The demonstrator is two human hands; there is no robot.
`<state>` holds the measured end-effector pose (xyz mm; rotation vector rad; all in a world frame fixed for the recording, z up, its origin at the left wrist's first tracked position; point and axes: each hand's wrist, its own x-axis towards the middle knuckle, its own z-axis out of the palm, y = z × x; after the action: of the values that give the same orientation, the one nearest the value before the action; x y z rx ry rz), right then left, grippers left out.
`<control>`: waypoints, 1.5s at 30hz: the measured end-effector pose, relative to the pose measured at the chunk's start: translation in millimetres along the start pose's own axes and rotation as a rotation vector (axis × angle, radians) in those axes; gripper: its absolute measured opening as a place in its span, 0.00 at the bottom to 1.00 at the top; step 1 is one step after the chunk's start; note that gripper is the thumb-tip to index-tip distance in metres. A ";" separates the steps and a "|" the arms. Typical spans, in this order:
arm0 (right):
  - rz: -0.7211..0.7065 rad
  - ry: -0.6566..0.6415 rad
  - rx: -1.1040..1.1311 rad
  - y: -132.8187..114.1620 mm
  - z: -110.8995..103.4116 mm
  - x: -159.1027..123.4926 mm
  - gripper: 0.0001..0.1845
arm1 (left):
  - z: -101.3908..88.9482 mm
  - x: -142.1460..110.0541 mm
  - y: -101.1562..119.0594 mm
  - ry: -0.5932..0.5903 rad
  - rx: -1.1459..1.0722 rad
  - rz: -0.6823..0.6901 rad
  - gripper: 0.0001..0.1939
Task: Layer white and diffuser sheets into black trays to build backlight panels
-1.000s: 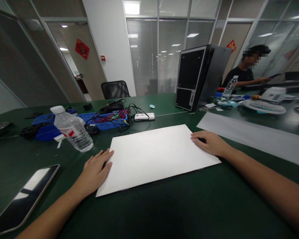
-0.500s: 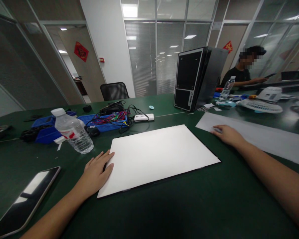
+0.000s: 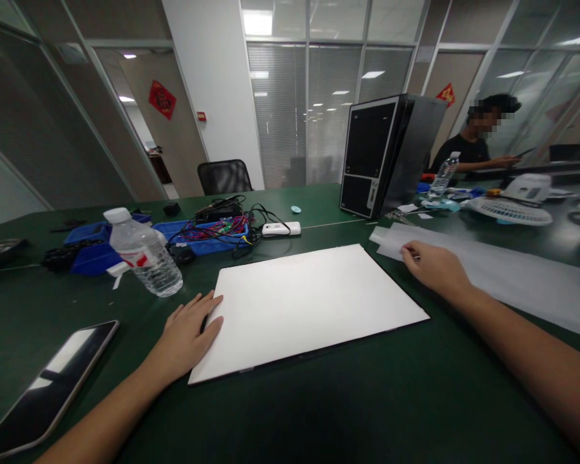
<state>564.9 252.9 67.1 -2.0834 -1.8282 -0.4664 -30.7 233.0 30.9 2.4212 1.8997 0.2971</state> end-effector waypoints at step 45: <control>-0.111 -0.104 0.125 -25.9 -6.0 -11.4 0.24 | 1.2 0.1 0.5 0.017 -0.028 0.016 0.36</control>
<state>537.7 243.2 68.1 -1.9645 -1.9854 -0.2678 -29.9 233.1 29.9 2.4252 1.8710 0.3437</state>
